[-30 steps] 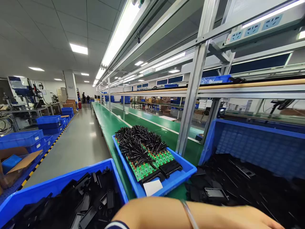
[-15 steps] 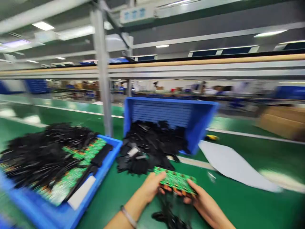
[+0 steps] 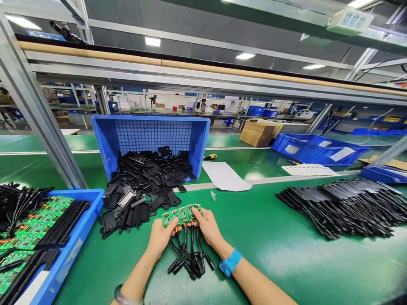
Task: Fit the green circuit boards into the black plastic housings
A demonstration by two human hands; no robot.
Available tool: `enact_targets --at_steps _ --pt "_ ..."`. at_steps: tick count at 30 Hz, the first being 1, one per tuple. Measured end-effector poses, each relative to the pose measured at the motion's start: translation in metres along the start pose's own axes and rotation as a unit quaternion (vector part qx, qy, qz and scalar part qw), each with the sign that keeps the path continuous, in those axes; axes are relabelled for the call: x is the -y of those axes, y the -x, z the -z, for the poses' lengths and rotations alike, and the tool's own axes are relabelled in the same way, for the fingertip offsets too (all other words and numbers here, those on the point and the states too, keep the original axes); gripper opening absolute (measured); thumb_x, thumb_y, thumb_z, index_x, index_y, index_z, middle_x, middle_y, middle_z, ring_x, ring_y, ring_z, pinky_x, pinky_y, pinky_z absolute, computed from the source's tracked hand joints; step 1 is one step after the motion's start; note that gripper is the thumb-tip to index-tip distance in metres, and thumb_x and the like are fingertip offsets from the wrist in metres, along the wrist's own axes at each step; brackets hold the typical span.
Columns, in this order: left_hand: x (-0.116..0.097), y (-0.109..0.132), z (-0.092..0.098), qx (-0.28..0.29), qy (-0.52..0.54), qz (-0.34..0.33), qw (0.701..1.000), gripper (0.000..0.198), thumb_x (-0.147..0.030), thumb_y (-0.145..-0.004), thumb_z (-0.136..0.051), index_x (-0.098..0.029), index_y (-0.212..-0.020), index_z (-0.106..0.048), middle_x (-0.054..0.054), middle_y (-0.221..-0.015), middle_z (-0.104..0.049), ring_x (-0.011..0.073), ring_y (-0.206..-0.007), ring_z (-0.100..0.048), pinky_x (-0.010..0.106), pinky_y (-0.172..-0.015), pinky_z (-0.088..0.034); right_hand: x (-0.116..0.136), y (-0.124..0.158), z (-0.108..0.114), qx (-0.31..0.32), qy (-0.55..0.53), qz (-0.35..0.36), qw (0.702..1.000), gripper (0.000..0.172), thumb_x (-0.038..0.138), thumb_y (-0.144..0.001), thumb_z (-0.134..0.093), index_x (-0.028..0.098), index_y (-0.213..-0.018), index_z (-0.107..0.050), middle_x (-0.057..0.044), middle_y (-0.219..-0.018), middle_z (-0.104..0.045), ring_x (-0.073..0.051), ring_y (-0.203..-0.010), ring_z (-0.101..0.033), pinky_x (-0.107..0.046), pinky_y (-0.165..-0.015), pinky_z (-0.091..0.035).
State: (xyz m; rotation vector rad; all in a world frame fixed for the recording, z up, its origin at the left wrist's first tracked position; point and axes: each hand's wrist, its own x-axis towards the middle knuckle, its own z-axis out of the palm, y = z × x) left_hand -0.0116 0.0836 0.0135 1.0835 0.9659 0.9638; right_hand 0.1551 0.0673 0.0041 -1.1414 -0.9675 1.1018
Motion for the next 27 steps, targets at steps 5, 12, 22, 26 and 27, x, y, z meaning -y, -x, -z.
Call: enact_targets --at_steps 5,12,22,26,27 --pt "-0.005 0.001 0.006 0.037 0.038 0.020 0.998 0.054 -0.052 -0.059 -0.078 -0.009 -0.091 -0.067 0.011 -0.086 -0.072 0.0216 -0.071 -0.068 0.028 -0.061 -0.055 0.009 0.000 0.003 0.106 -0.100 -0.095 0.985 0.043 0.051 -0.067 -0.076 0.014 -0.087 -0.068 -0.007 -0.079 -0.069 -0.018 -0.066 -0.063 -0.027 -0.057 -0.052" --pt "0.000 0.003 0.005 0.014 -0.009 -0.011 1.000 0.047 -0.051 -0.062 -0.075 -0.009 -0.082 -0.067 0.010 -0.077 -0.072 0.0221 -0.067 -0.068 0.030 -0.062 -0.055 0.007 0.008 -0.008 0.013 -0.041 -0.025 0.999 0.039 0.049 -0.057 -0.082 0.014 -0.062 -0.063 0.000 -0.059 -0.062 -0.014 -0.051 -0.055 -0.025 -0.051 -0.049" --pt "0.005 0.004 -0.011 -0.050 -0.068 -0.063 0.994 0.037 -0.049 -0.068 -0.070 -0.012 -0.075 -0.071 0.010 -0.075 -0.072 0.0247 -0.070 -0.068 0.030 -0.064 -0.054 0.005 0.005 -0.007 -0.066 -0.042 -0.020 0.997 0.030 0.041 -0.058 -0.081 0.015 -0.065 -0.066 -0.002 -0.062 -0.066 -0.017 -0.055 -0.059 -0.026 -0.054 -0.050" --pt "-0.003 0.002 -0.006 0.017 0.088 0.048 0.995 0.048 -0.046 -0.062 -0.077 -0.009 -0.091 -0.068 0.014 -0.090 -0.071 0.0209 -0.069 -0.068 0.028 -0.060 -0.056 0.001 0.001 -0.001 0.004 -0.142 -0.122 0.982 0.039 0.036 -0.056 -0.084 0.012 -0.082 -0.068 -0.007 -0.075 -0.070 -0.020 -0.064 -0.065 -0.029 -0.059 -0.055" --pt "-0.004 0.003 -0.005 0.020 0.103 0.057 0.993 0.048 -0.045 -0.061 -0.078 -0.009 -0.092 -0.067 0.014 -0.091 -0.071 0.0198 -0.067 -0.067 0.027 -0.058 -0.055 0.000 0.001 -0.001 0.016 -0.168 -0.144 0.975 0.039 0.034 -0.057 -0.084 0.012 -0.084 -0.068 -0.009 -0.077 -0.070 -0.021 -0.066 -0.066 -0.029 -0.059 -0.055"
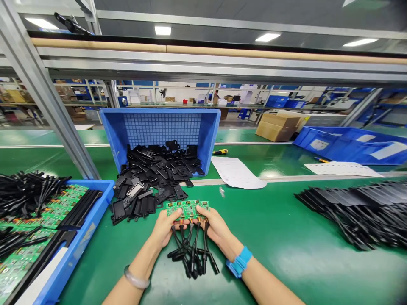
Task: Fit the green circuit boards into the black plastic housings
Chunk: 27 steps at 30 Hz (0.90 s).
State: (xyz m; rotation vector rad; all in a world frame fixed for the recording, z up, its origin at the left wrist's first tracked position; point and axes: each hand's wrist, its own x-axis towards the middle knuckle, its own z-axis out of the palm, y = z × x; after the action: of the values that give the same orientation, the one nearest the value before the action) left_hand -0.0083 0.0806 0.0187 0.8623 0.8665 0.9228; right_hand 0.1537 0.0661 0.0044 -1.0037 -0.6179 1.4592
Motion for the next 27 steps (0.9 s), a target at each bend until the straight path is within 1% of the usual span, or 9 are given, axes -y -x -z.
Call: enact_targets --at_steps 4,7,10,12,15,20,22,24,27 --pt "-0.003 0.004 -0.002 0.009 0.011 -0.018 1.000 0.048 -0.044 -0.062 -0.078 -0.008 -0.092 -0.067 0.014 -0.088 -0.071 0.0178 -0.064 -0.066 0.025 -0.057 -0.054 -0.004 0.003 -0.002 0.023 -0.052 -0.040 0.998 0.035 0.028 -0.060 -0.084 0.011 -0.086 -0.067 -0.010 -0.082 -0.071 -0.023 -0.072 -0.068 -0.030 -0.062 -0.057" --pt "0.000 0.004 -0.005 0.015 -0.009 -0.044 0.999 0.048 -0.046 -0.062 -0.077 -0.008 -0.090 -0.067 0.012 -0.083 -0.071 0.0175 -0.063 -0.066 0.025 -0.056 -0.053 -0.003 0.008 -0.006 0.040 -0.043 -0.039 0.998 0.033 0.037 -0.065 -0.081 0.013 -0.084 -0.068 -0.010 -0.084 -0.071 -0.024 -0.074 -0.067 -0.032 -0.064 -0.057" --pt "0.006 0.001 -0.006 -0.002 -0.048 -0.069 0.996 0.046 -0.048 -0.060 -0.077 -0.009 -0.083 -0.067 0.008 -0.074 -0.070 0.0172 -0.060 -0.064 0.026 -0.056 -0.052 -0.003 0.013 -0.008 0.056 0.005 -0.003 0.998 0.038 0.044 -0.064 -0.080 0.014 -0.084 -0.068 -0.009 -0.085 -0.071 -0.024 -0.077 -0.066 -0.032 -0.068 -0.055" --pt "0.011 0.000 -0.007 -0.023 -0.083 -0.084 0.993 0.045 -0.050 -0.058 -0.077 -0.010 -0.077 -0.067 0.006 -0.068 -0.068 0.0173 -0.058 -0.063 0.026 -0.056 -0.051 -0.005 0.014 -0.008 0.022 0.050 0.033 0.998 0.040 0.042 -0.057 -0.085 0.014 -0.080 -0.069 -0.007 -0.079 -0.071 -0.023 -0.074 -0.065 -0.031 -0.068 -0.053" --pt "0.015 0.001 -0.010 -0.049 -0.124 -0.103 0.986 0.041 -0.049 -0.059 -0.075 -0.011 -0.072 -0.068 0.005 -0.065 -0.067 0.0187 -0.057 -0.063 0.026 -0.054 -0.050 -0.012 0.013 -0.007 -0.055 0.107 0.085 0.989 0.041 0.043 -0.050 -0.086 0.013 -0.072 -0.069 -0.005 -0.068 -0.069 -0.021 -0.064 -0.062 -0.030 -0.060 -0.050" --pt "0.018 0.006 -0.018 -0.112 -0.215 -0.158 0.957 0.033 -0.045 -0.069 -0.067 -0.015 -0.056 -0.065 0.005 -0.055 -0.063 0.0210 -0.059 -0.062 0.028 -0.058 -0.049 -0.016 0.014 -0.009 -0.091 0.191 0.174 0.962 0.036 0.047 -0.058 -0.080 0.014 -0.065 -0.068 -0.003 -0.061 -0.065 -0.017 -0.054 -0.055 -0.027 -0.051 -0.044" --pt "0.018 0.005 -0.019 -0.128 -0.218 -0.154 0.955 0.034 -0.045 -0.068 -0.068 -0.015 -0.053 -0.063 0.007 -0.056 -0.064 0.0215 -0.062 -0.063 0.027 -0.061 -0.049 -0.013 0.015 -0.010 -0.092 0.213 0.196 0.953 0.034 0.045 -0.059 -0.080 0.014 -0.063 -0.067 -0.002 -0.060 -0.065 -0.017 -0.054 -0.055 -0.027 -0.050 -0.044" --pt "0.016 0.003 -0.017 -0.108 -0.173 -0.123 0.971 0.035 -0.048 -0.067 -0.070 -0.014 -0.065 -0.067 0.008 -0.066 -0.068 0.0214 -0.065 -0.064 0.029 -0.062 -0.050 -0.008 0.014 -0.010 -0.075 0.184 0.170 0.965 0.034 0.044 -0.059 -0.080 0.014 -0.069 -0.069 -0.004 -0.066 -0.068 -0.019 -0.059 -0.059 -0.029 -0.055 -0.049" --pt "0.009 0.001 -0.010 -0.028 -0.023 -0.053 0.998 0.052 -0.057 -0.069 -0.066 -0.012 -0.095 -0.066 0.012 -0.088 -0.070 0.0213 -0.070 -0.066 0.031 -0.065 -0.052 -0.001 0.009 -0.007 -0.053 0.071 0.068 0.994 0.039 0.040 -0.055 -0.084 0.013 -0.080 -0.070 -0.009 -0.082 -0.071 -0.025 -0.077 -0.066 -0.033 -0.065 -0.056"
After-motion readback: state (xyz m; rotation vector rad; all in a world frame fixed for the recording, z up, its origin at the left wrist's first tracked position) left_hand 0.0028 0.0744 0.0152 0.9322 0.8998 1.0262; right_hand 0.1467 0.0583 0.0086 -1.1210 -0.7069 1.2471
